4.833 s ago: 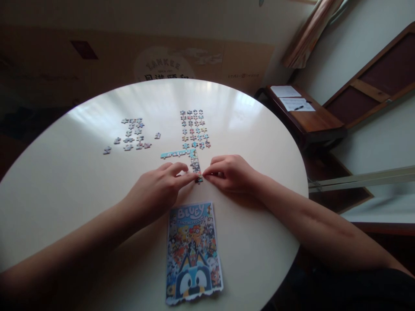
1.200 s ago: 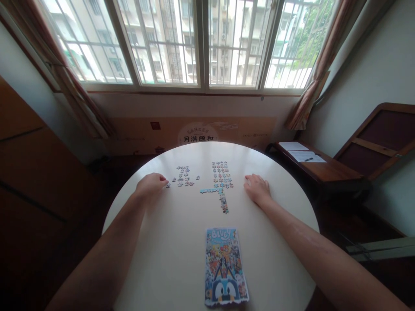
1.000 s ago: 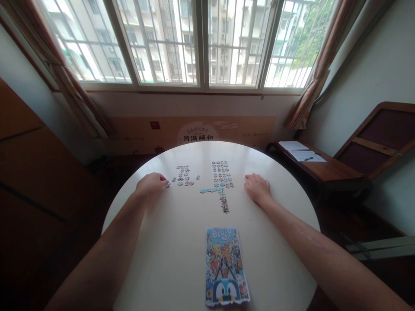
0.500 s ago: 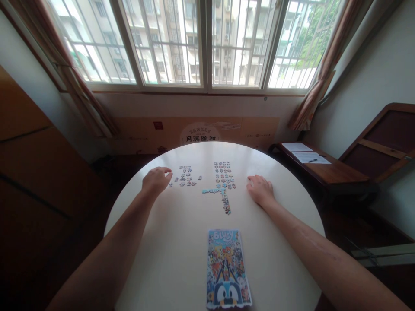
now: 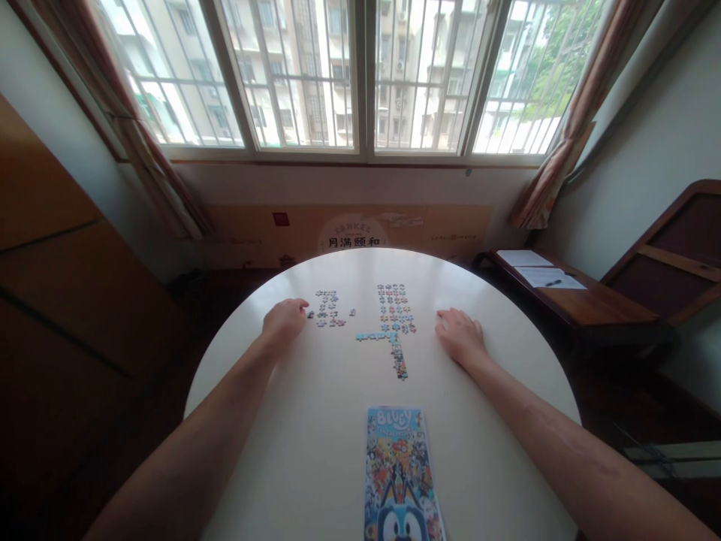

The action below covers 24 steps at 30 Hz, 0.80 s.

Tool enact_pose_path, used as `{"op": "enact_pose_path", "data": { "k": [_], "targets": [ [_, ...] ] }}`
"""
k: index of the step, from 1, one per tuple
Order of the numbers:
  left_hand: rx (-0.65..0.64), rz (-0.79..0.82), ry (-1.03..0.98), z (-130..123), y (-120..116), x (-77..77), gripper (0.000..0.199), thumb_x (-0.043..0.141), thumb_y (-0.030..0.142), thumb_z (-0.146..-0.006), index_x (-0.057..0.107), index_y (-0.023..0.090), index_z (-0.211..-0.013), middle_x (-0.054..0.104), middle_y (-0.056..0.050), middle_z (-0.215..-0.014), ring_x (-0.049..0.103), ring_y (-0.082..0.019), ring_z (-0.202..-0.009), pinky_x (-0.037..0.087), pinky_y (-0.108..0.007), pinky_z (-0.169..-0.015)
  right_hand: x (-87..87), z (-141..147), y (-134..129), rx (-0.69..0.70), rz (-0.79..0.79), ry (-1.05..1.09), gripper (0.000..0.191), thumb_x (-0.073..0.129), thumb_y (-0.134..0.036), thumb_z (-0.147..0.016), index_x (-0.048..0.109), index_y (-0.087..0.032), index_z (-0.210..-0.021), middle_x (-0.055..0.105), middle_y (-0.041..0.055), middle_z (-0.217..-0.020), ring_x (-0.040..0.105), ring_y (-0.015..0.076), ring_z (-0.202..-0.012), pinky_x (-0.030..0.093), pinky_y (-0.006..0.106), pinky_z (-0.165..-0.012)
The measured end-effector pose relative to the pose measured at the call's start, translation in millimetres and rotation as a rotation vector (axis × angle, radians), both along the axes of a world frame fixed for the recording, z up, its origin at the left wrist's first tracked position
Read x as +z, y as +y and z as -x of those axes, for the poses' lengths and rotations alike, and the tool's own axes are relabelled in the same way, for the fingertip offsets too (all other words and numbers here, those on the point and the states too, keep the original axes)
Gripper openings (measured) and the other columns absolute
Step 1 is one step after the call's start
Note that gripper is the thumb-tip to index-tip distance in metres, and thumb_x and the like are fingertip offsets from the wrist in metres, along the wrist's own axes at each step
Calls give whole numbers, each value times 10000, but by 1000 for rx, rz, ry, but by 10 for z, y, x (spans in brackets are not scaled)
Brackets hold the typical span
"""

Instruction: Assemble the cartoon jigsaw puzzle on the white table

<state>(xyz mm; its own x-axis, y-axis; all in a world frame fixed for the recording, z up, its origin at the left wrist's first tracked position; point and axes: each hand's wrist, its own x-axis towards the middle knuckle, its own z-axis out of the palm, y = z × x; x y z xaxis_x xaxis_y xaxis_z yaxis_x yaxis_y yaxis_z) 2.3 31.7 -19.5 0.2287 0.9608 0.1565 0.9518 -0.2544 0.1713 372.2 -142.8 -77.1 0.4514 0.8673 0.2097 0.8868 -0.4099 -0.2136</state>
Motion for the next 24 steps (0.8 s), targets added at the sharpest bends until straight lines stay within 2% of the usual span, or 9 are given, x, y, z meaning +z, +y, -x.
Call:
{"op": "enact_pose_path", "data": {
  "k": [11,15,18,24],
  "targets": [
    [2,15,-12,39,64,-45,356,525,238,-917,721,282,-1211,715,-42,-1259,646,-254,-1127,532,-334,-923,-14,20,-9,8,12,-33,434,415,-314,-950,602,-243,-1335,567,97,-1440,510,272,-1309,338,450,-1116],
    [-32,-33,-13,-11,18,-57,372,455,263,-969,707,255,-1241,690,-52,-1295,617,-249,-1160,483,-335,-994,-13,57,-11,1,19,-58,443,400,-309,-957,583,-232,-1354,540,109,-1469,496,278,-1324,331,457,-1119],
    [-80,-68,-5,-74,-21,-92,429,382,309,-1013,628,256,-1360,637,-48,-1374,562,-241,-1232,422,-332,-1062,-8,84,-12,-8,28,-68,457,389,-310,-961,565,-225,-1374,513,119,-1496,467,289,-1355,310,474,-1132],
    [-122,-54,53,-153,-20,-142,493,294,449,-1037,546,332,-1445,606,-70,-1377,515,-297,-1245,411,-425,-1032,-6,94,4,-20,46,-58,460,381,-319,-961,561,-235,-1376,495,117,-1517,456,291,-1367,305,495,-1133]
  ]
}}
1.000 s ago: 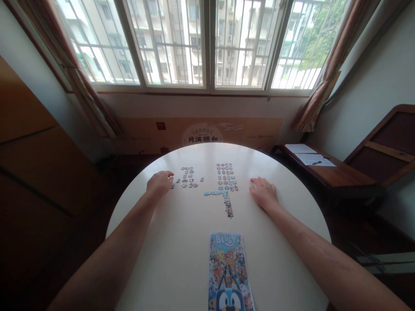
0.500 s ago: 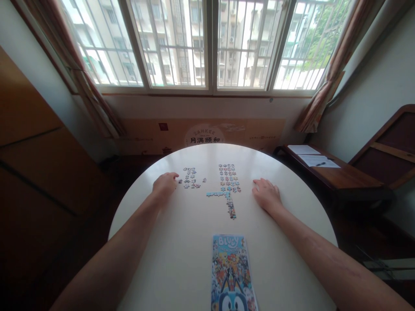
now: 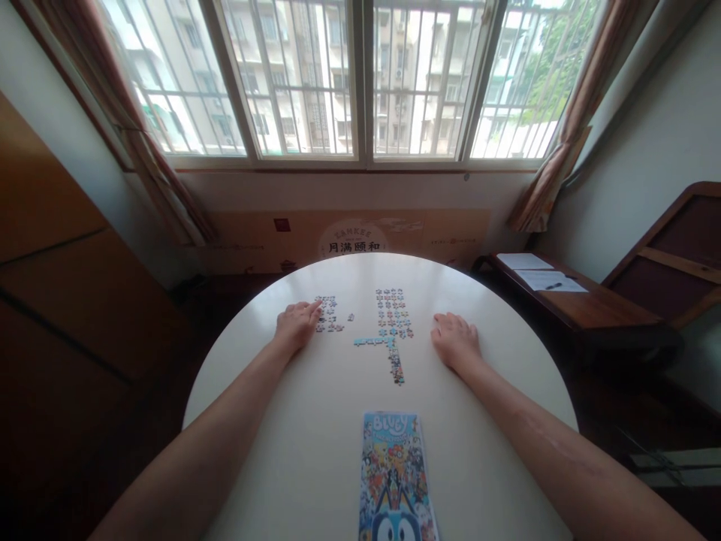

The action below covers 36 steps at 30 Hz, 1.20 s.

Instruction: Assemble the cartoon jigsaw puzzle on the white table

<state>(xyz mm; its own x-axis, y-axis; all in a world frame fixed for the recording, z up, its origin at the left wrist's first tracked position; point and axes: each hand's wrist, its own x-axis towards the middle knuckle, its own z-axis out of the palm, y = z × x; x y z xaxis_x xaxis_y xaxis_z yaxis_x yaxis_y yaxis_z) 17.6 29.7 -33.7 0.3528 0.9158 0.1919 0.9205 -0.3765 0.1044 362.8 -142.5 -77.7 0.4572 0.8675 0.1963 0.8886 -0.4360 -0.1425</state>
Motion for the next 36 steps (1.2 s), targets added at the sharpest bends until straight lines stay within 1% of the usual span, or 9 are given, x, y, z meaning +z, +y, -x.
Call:
{"op": "enact_pose_path", "data": {
  "k": [6,12,17,19,22,25,27,32,36],
  "targets": [
    [-6,22,33,-22,44,-2,505,248,503,-1031,604,387,-1371,600,-82,-1325,507,-301,-1241,412,-450,-1014,-9,-7,-4,6,-5,2,458,378,-310,-963,560,-242,-1378,493,110,-1521,448,290,-1371,298,498,-1134],
    [106,10,2,99,79,75,551,219,445,-1040,714,265,-1204,661,-103,-1245,566,-277,-1186,452,-377,-986,17,7,-24,20,-20,-8,449,392,-299,-961,581,-231,-1362,525,110,-1495,468,282,-1356,322,468,-1117],
    [208,1,-29,306,132,137,415,369,394,-1006,729,219,-1120,711,-112,-1164,627,-268,-1111,497,-341,-911,24,6,-16,23,-39,-3,428,409,-292,-955,602,-246,-1334,564,95,-1454,509,260,-1312,335,443,-1107],
    [215,3,-39,340,147,133,374,431,383,-985,700,231,-1195,715,-105,-1171,635,-266,-1099,507,-335,-888,19,-1,-12,22,-42,2,425,415,-295,-953,607,-241,-1328,569,96,-1447,516,259,-1304,339,439,-1104],
    [188,5,-38,325,160,107,400,441,324,-980,644,300,-1323,678,-73,-1284,613,-265,-1149,499,-350,-926,8,-13,-11,25,-46,4,427,419,-297,-954,606,-235,-1332,577,98,-1437,520,259,-1299,342,434,-1104],
    [154,25,-24,294,170,91,379,472,286,-956,709,372,-1238,669,-33,-1301,602,-270,-1159,498,-356,-939,0,-21,-10,27,-49,5,429,422,-295,-953,604,-233,-1336,577,97,-1438,522,260,-1302,345,435,-1105],
    [159,32,-24,292,173,95,349,500,279,-936,749,380,-1159,681,-30,-1267,604,-268,-1147,505,-348,-927,-5,-25,-10,27,-51,8,427,426,-295,-952,605,-236,-1335,570,96,-1450,520,260,-1307,343,437,-1108],
    [193,19,-34,317,157,129,285,513,315,-924,775,308,-1036,718,-65,-1175,621,-281,-1117,522,-366,-904,-15,-32,-19,39,-54,20,426,422,-293,-957,605,-247,-1339,556,93,-1474,494,258,-1347,337,449,-1121],
    [208,22,-34,312,149,140,242,561,343,-894,756,273,-1018,735,-72,-1127,632,-287,-1110,531,-367,-891,-18,-53,-37,53,-51,47,426,418,-310,-959,609,-250,-1335,550,84,-1483,477,259,-1373,333,467,-1135]
  ]
}}
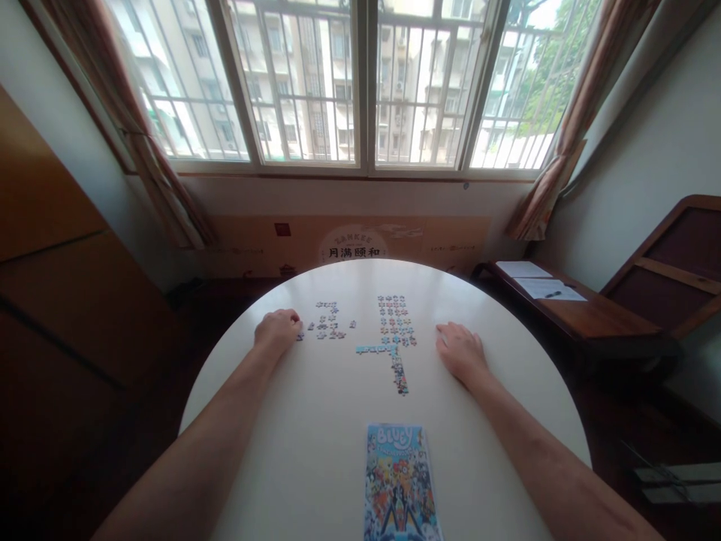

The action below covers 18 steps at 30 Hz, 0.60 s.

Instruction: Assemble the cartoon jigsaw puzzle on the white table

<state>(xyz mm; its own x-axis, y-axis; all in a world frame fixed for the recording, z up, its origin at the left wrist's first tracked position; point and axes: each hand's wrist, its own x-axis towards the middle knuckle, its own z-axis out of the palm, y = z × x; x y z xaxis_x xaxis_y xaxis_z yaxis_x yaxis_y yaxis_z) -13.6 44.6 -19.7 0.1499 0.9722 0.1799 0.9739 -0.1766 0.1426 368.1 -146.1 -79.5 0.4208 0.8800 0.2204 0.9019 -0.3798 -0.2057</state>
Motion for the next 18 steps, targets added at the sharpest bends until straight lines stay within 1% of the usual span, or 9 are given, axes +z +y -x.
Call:
{"op": "enact_pose_path", "data": {
  "k": [5,8,12,15,18],
  "targets": [
    [90,22,-1,62,16,20,317,570,381,-890,724,248,-1132,725,-101,-1168,634,-307,-1122,547,-389,-864,7,-49,-46,23,18,63,418,448,-343,-946,633,-287,-1317,537,65,-1501,455,269,-1404,302,497,-1168],
    [125,45,8,125,7,45,313,563,377,-890,751,248,-1103,719,-111,-1184,639,-322,-1111,552,-402,-850,17,-89,-86,52,35,108,420,473,-349,-932,648,-291,-1309,523,69,-1515,443,275,-1423,279,521,-1186],
    [128,46,16,151,-26,66,301,536,342,-902,776,271,-1068,715,-97,-1181,642,-313,-1094,546,-396,-849,40,-155,-132,99,44,193,399,497,-347,-907,692,-299,-1251,541,61,-1499,446,276,-1427,287,517,-1196],
    [128,41,13,137,-52,74,313,531,376,-910,777,271,-1073,711,-89,-1173,640,-310,-1091,539,-394,-860,83,-158,-174,134,-29,369,363,510,-356,-888,732,-285,-1166,570,73,-1466,478,298,-1401,309,530,-1191],
    [125,33,4,126,-71,84,302,542,404,-910,775,284,-1062,713,-66,-1156,638,-294,-1083,531,-376,-863,165,-67,-239,206,-149,527,366,526,-420,-897,737,-244,-1139,561,111,-1464,480,318,-1393,328,535,-1186]
  ]
}}
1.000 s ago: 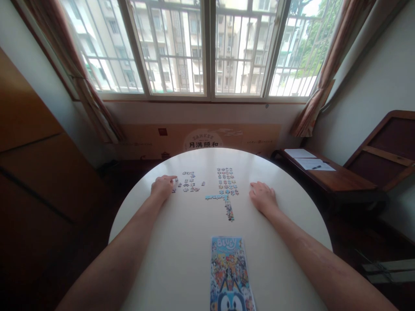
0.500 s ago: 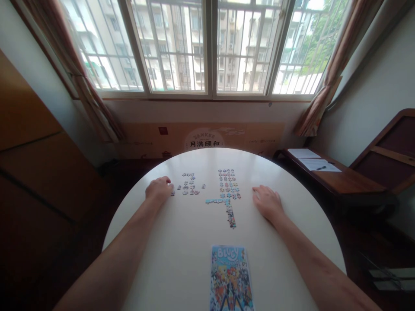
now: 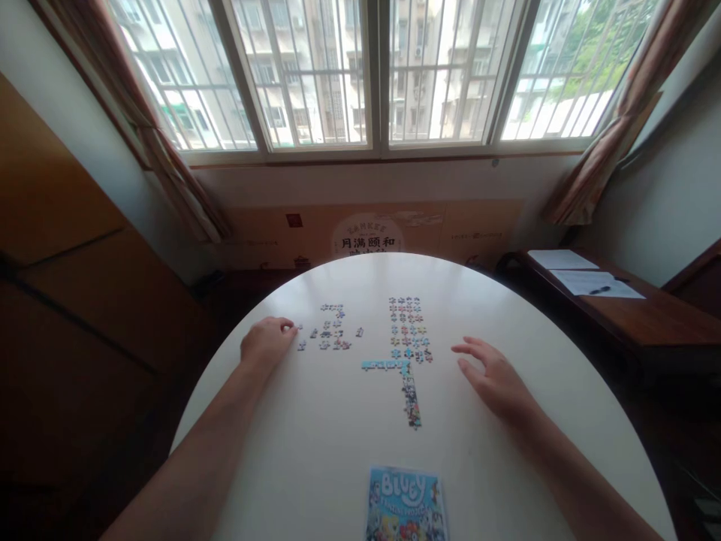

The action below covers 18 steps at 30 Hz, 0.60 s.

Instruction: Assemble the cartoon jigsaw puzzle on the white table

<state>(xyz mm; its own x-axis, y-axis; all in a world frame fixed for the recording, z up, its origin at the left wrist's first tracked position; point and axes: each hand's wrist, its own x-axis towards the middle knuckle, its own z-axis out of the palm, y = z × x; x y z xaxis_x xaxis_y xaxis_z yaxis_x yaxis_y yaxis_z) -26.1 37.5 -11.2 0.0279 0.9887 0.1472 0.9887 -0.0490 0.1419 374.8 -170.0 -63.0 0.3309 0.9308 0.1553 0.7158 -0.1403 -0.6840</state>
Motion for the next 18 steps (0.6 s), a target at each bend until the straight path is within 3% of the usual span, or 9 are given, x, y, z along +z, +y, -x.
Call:
{"op": "enact_pose_path", "data": {
  "k": [7,18],
  "targets": [
    [-15,-16,-8,9,6,0,274,547,362,-914,771,279,-1048,713,-61,-1120,631,-290,-1075,513,-379,-886,154,278,-121,74,-159,197,322,570,-501,-919,759,-269,-1038,628,99,-1362,545,323,-1315,394,559,-1147],
    [-63,-25,-16,36,22,-41,249,548,333,-914,759,280,-1037,696,-68,-1129,619,-302,-1087,497,-406,-925,218,318,-208,111,-221,233,302,584,-503,-938,768,-271,-1000,669,104,-1278,612,317,-1223,470,540,-1087]
  ]
}}
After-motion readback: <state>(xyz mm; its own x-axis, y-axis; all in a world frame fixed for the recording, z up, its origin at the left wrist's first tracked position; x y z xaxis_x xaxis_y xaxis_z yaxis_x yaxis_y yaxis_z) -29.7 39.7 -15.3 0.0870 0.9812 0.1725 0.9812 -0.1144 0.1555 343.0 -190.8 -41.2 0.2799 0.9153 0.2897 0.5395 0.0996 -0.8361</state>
